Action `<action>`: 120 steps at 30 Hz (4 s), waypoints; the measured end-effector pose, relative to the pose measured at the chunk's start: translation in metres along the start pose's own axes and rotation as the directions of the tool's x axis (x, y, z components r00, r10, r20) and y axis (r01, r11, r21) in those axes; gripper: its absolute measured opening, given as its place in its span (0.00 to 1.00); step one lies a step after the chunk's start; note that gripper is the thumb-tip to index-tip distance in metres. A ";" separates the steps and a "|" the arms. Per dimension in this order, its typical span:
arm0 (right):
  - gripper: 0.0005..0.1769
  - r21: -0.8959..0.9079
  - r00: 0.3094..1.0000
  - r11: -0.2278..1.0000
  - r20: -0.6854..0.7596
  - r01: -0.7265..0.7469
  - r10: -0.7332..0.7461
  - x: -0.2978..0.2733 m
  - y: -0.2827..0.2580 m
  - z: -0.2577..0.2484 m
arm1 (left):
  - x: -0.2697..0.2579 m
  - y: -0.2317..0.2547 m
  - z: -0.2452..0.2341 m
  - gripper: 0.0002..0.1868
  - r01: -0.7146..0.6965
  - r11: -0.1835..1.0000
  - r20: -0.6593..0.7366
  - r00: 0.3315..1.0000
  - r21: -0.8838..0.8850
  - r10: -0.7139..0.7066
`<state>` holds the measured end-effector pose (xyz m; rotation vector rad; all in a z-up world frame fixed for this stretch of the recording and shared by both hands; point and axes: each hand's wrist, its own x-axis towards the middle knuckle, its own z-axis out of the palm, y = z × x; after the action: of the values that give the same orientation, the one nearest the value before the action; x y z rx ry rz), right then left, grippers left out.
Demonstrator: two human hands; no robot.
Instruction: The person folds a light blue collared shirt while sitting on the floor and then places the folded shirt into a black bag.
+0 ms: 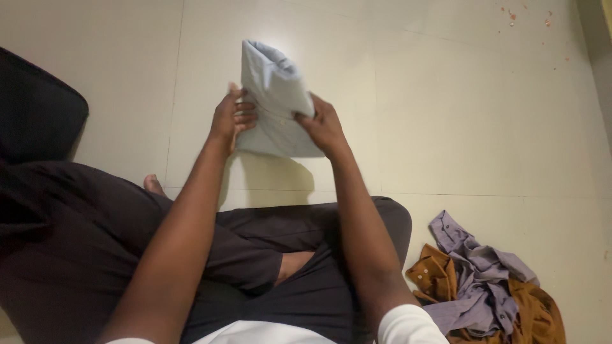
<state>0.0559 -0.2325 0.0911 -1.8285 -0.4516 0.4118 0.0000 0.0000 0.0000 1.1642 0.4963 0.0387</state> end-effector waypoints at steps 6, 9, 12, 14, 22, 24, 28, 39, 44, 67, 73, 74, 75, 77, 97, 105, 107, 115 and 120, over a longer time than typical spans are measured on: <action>0.39 -0.794 0.878 0.395 0.345 0.462 -0.332 -0.062 -0.033 0.023 | -0.008 0.012 0.000 0.55 0.208 0.697 0.456 0.869 -0.687 0.190; 0.46 -0.842 0.915 0.358 0.355 0.402 -0.194 -0.070 0.000 0.052 | 0.026 -0.015 -0.003 0.51 0.087 0.825 0.383 0.909 -0.558 0.163; 0.55 -0.830 0.913 0.433 0.407 0.353 0.035 -0.075 0.027 0.071 | 0.059 -0.048 -0.019 0.51 0.152 0.863 0.245 0.969 -0.482 -0.034; 0.54 -0.812 0.905 0.493 0.412 0.312 0.106 -0.080 0.036 0.073 | 0.070 -0.056 -0.026 0.52 0.167 0.858 0.228 0.972 -0.486 -0.060; 0.14 -0.443 0.983 0.895 -0.183 -0.058 -0.026 -0.013 0.104 -0.015 | 0.026 -0.006 -0.048 0.19 0.033 0.507 -0.277 0.867 0.861 0.414; 0.16 -0.539 0.953 0.815 -0.300 -0.213 0.051 -0.007 0.114 -0.039 | 0.023 -0.008 -0.045 0.25 0.269 0.420 -0.275 0.960 0.867 -0.048; 0.25 -0.501 0.938 0.817 -0.320 -0.285 0.131 -0.010 0.128 -0.033 | -0.004 -0.045 -0.039 0.20 0.034 0.555 -0.077 0.996 0.831 0.054; 0.22 -0.244 0.895 0.876 -0.280 -0.415 0.346 -0.054 0.131 -0.018 | -0.023 -0.046 -0.052 0.31 -0.031 0.268 0.011 0.997 0.963 0.077; 0.29 -0.395 0.931 0.862 -0.299 -0.319 0.208 -0.047 0.135 -0.018 | -0.014 -0.044 -0.056 0.28 0.004 0.367 -0.052 0.991 0.930 0.122; 0.26 -0.506 0.895 0.772 -0.410 -0.384 0.177 -0.032 0.088 -0.002 | 0.005 -0.047 -0.041 0.26 0.138 0.678 -0.289 0.950 0.722 0.115; 0.26 -0.653 0.934 0.686 -0.337 -0.322 0.118 -0.072 0.078 0.008 | -0.033 -0.054 -0.050 0.31 0.207 0.435 -0.176 0.978 0.876 -0.109; 0.24 -0.695 0.941 0.659 -0.335 -0.286 0.055 -0.073 0.081 0.010 | -0.038 -0.056 -0.052 0.29 0.154 0.406 -0.155 0.987 0.901 -0.032; 0.23 -0.663 0.935 0.680 -0.343 -0.312 0.094 -0.072 0.084 0.009 | -0.041 -0.058 -0.051 0.27 0.102 0.371 -0.128 0.991 0.923 0.048; 0.23 -0.597 0.921 0.717 -0.351 -0.361 0.171 -0.066 0.092 0.005 | -0.043 -0.057 -0.053 0.25 0.069 0.337 -0.115 0.986 0.939 0.117; 0.20 -0.249 0.936 0.925 -0.277 -0.286 0.215 -0.034 0.146 -0.022 | -0.032 -0.061 -0.053 0.27 -0.036 0.319 -0.062 0.954 0.947 0.293; 0.16 -0.335 0.910 0.846 -0.185 -0.414 0.372 -0.029 0.146 -0.025 | -0.036 -0.026 -0.045 0.27 0.238 0.218 -0.228 0.971 0.947 -0.070; 0.15 -0.477 0.927 0.809 -0.310 -0.343 0.210 -0.022 0.142 -0.029 | -0.034 -0.020 -0.040 0.26 0.159 0.276 -0.192 0.977 0.948 0.095; 0.18 -0.417 0.908 0.874 -0.413 -0.250 0.063 0.003 0.116 -0.006 | 0.034 -0.043 -0.048 0.21 0.008 0.491 -0.215 0.905 0.871 0.368; 0.11 -0.286 0.909 0.931 -0.406 -0.225 0.095 0.005 0.116 -0.002 | 0.037 -0.041 -0.041 0.17 -0.049 0.701 -0.284 0.893 0.711 0.350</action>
<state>0.0731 -0.2639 -0.0197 -2.2195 -0.0926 0.0776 0.0076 0.0292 -0.0622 1.9806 0.7802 0.3194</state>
